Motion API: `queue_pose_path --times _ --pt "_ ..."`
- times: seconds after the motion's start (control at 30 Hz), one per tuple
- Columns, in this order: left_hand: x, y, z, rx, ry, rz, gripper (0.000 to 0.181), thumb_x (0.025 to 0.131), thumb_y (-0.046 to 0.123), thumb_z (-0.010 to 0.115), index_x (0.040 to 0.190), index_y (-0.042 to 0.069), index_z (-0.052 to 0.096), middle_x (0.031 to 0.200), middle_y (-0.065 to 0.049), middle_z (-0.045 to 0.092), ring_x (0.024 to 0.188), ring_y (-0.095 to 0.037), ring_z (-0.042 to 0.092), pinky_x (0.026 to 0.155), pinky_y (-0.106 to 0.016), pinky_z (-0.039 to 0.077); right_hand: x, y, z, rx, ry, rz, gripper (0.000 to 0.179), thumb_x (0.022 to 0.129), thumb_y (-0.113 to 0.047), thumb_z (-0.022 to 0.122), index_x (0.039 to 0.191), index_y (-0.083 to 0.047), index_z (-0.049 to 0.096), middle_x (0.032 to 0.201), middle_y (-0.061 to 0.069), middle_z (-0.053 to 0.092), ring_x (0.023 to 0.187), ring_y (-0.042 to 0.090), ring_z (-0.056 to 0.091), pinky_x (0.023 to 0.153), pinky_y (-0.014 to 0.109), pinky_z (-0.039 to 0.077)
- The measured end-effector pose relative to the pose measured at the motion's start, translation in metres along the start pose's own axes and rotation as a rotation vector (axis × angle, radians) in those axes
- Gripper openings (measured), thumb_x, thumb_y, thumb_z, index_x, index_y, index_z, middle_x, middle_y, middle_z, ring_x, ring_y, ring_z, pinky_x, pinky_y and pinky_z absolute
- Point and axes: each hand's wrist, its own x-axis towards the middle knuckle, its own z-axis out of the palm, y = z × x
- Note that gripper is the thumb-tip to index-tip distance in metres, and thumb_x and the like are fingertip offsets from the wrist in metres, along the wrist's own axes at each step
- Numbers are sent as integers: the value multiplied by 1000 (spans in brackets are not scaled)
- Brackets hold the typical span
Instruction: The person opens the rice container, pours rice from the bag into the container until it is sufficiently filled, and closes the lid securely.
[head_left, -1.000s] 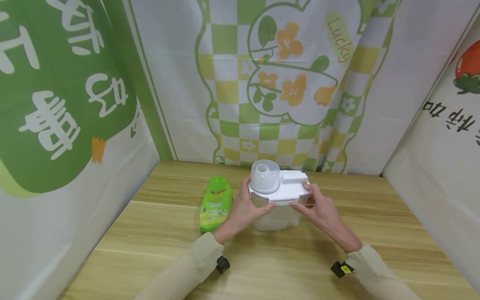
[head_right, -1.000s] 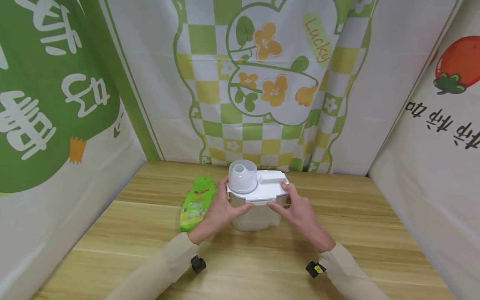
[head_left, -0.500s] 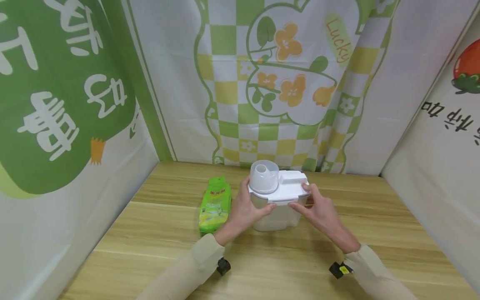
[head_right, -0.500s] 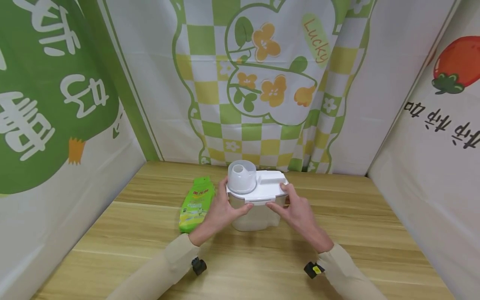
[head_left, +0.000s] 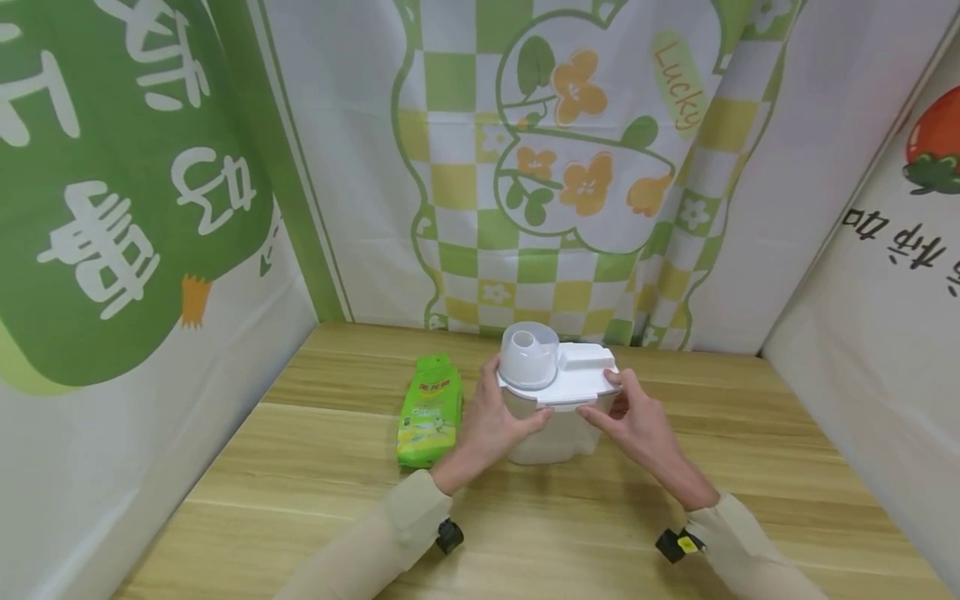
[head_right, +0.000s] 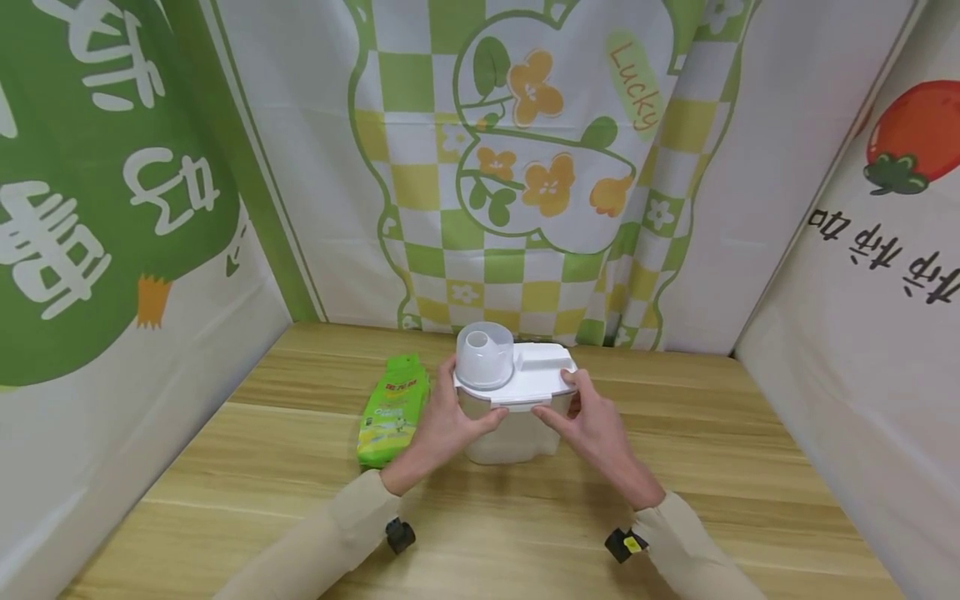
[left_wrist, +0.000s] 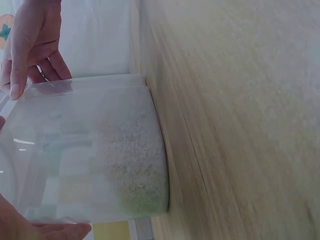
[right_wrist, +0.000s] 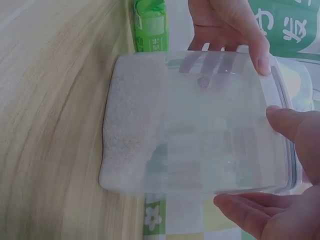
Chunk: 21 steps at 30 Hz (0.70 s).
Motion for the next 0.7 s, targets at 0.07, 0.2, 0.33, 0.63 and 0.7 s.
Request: queue_pose_path --times 0.07,0.2,0.33,0.63,0.7 --pt "0 1 0 -3 4 -12 106 71 44 85 150 9 22 141 -15 46 124 -30 54 102 -45 49 1 -1 1 -8 10 -6 49 82 -27 80 113 -6 49 96 20 70 78 22 70 60 20 55" --pt "0 2 1 -14 3 -34 108 70 43 85 150 9 21 142 -15 45 125 -29 53 103 -45 48 0 -2 1 -38 33 -9 49 82 -26 81 113 -4 50 90 18 69 74 19 67 58 19 53" --pt "0 2 2 -25 9 -39 109 70 43 85 151 10 20 143 -15 44 124 -29 53 103 -44 48 -1 -4 3 -52 49 -5 51 81 -27 81 114 -5 50 86 15 69 73 17 66 58 20 52" --pt "0 2 6 -39 35 -37 108 71 43 84 151 9 19 143 -15 43 124 -28 54 103 -45 48 -2 -5 7 -62 77 27 52 80 -29 82 115 -6 52 84 14 70 74 20 67 58 20 51" --pt "2 3 9 -46 27 -28 107 72 43 84 151 9 19 144 -15 43 124 -28 53 104 -45 47 -2 -4 5 -55 99 25 51 80 -27 83 114 -5 53 84 16 70 74 21 67 58 20 51"
